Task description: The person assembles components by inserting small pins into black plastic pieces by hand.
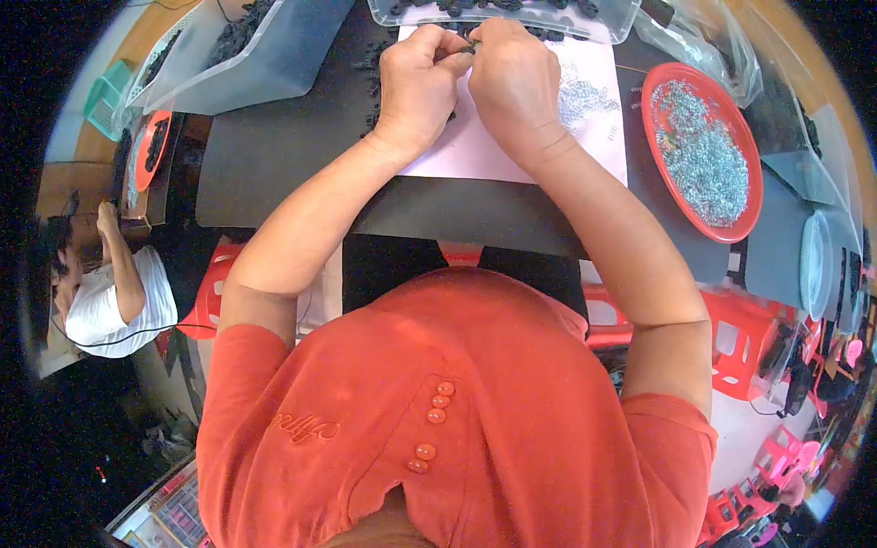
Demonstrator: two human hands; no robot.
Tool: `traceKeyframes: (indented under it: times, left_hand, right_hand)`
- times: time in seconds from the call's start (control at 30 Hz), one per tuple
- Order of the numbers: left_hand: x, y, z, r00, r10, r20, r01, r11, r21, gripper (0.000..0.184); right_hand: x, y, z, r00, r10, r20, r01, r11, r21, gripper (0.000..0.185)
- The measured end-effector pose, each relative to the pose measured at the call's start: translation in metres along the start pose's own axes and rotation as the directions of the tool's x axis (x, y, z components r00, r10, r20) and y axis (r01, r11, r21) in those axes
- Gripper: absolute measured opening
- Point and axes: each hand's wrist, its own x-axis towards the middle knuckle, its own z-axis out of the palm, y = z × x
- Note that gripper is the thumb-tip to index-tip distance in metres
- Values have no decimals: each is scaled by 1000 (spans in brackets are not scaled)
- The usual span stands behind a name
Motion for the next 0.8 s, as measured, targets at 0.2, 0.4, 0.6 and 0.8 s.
traceKeyframes:
  times: [0.2,0.4,0.6,0.8]
  left_hand:
    - [0,5,0,983,-178,42,183,965,-185,5]
    - [1,5,-1,988,-152,37,156,971,-184,4]
    - [7,0,-1,980,-167,103,188,952,-243,3]
    - [10,-4,-4,956,-222,192,273,912,-306,5]
  right_hand:
    - [-2,-3,1,996,51,-67,-43,992,122,8]
    - [-4,-1,6,989,125,-83,-104,970,221,10]
    - [8,-2,-14,800,478,363,-589,508,628,18]
    - [12,4,-19,784,451,428,-619,514,594,20]
